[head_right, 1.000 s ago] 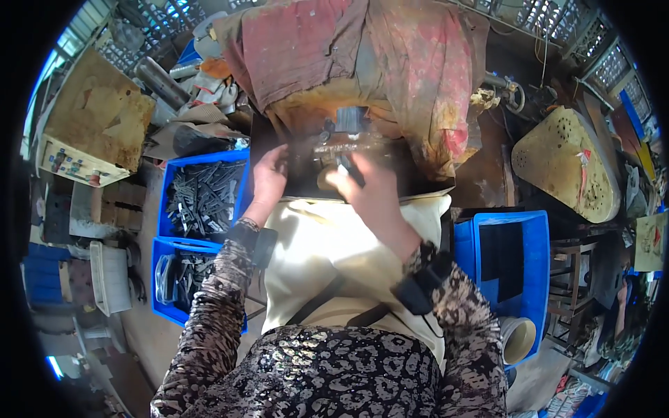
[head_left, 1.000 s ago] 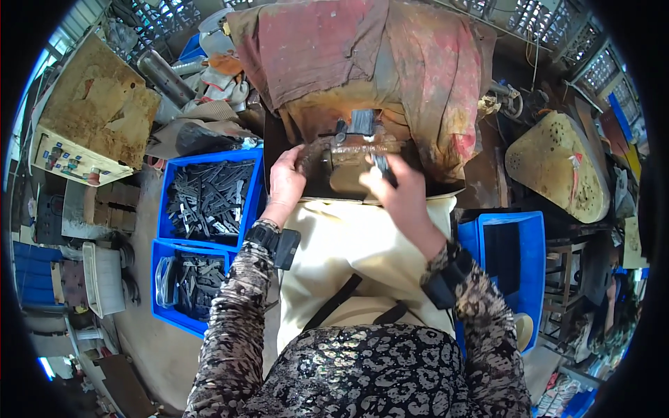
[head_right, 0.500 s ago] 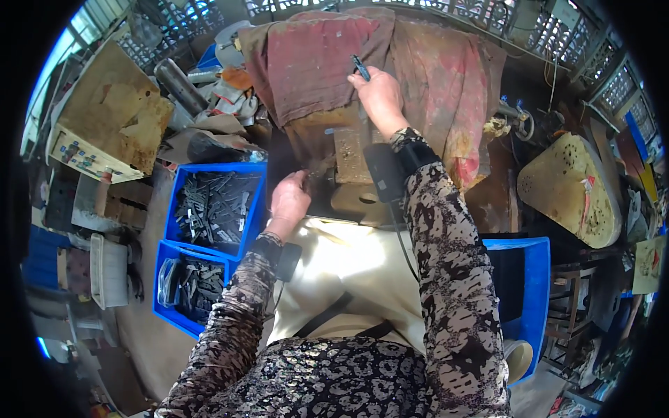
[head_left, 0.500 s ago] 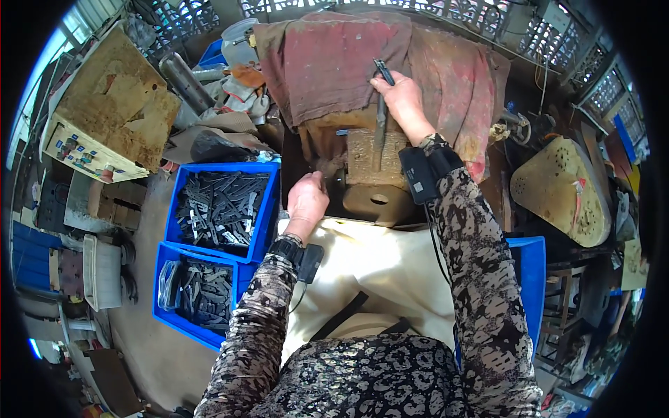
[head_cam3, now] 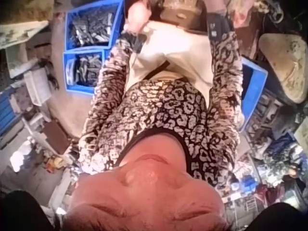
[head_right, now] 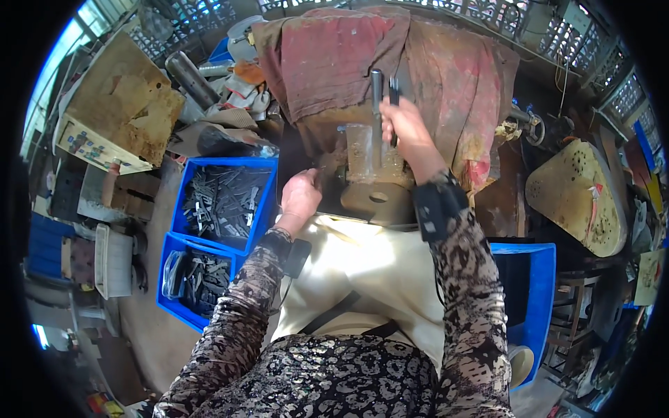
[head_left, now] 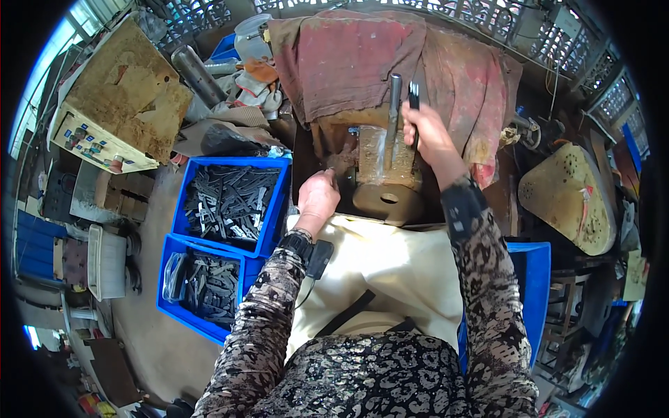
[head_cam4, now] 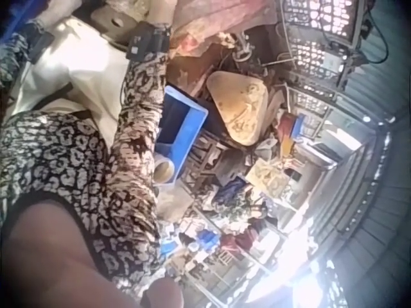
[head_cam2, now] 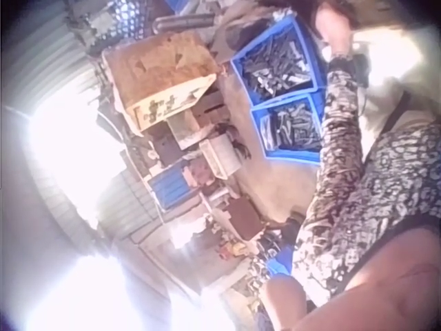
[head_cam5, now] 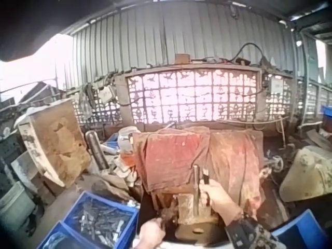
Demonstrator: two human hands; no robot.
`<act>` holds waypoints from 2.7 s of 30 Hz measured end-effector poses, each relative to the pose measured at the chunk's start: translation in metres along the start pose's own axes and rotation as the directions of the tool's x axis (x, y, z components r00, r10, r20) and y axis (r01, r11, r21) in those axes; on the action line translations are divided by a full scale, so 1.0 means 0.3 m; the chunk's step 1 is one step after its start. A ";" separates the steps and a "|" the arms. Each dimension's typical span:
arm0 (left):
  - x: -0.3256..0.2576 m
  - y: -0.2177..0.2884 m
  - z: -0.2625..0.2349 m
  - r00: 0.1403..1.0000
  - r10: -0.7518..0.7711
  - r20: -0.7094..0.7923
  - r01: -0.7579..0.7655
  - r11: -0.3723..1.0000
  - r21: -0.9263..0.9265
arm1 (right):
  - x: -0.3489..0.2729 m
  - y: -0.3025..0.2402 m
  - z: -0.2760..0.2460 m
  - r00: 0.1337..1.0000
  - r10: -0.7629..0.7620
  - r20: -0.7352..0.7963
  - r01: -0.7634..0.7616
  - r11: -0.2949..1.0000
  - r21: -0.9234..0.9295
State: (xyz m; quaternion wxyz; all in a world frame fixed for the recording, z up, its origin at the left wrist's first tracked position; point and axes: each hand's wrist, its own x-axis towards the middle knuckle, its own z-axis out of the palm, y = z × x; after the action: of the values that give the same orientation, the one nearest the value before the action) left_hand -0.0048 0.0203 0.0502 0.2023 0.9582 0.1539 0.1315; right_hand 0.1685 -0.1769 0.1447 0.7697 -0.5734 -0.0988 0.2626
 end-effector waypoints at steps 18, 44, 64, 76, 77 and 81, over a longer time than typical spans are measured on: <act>0.005 0.025 -0.010 0.986 -0.103 0.129 0.098 0.994 0.048 | -0.349 0.313 -0.175 0.999 0.020 0.026 -0.016 0.986 -0.169; -0.001 0.014 -0.019 0.995 -0.069 0.077 0.065 0.997 0.046 | -0.363 0.313 -0.187 0.963 0.267 0.021 -0.219 0.831 -0.511; -0.018 0.000 -0.029 0.999 -0.036 0.023 0.036 0.999 0.015 | -0.324 0.412 -0.206 0.990 -0.033 -0.136 -0.071 0.718 -0.692; -0.012 -0.018 -0.013 0.998 -0.022 0.056 0.022 1.000 0.010 | -0.303 0.452 -0.231 0.994 -0.075 -0.083 -0.007 0.695 -0.719; -0.015 -0.020 -0.011 0.999 -0.019 0.051 0.019 1.000 0.007 | -0.302 0.456 -0.233 0.994 -0.071 -0.084 -0.013 0.688 -0.725; -0.024 -0.024 0.007 0.998 0.043 -0.052 -0.046 0.997 -0.066 | -0.298 0.464 -0.246 0.993 -0.082 -0.086 -0.009 0.674 -0.738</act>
State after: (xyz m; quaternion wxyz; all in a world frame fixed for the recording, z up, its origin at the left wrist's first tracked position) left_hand -0.0124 0.0234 0.0438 0.2274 0.9505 0.1329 0.1651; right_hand 0.0862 -0.2561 0.0040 0.4827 -0.8465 -0.1645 0.1526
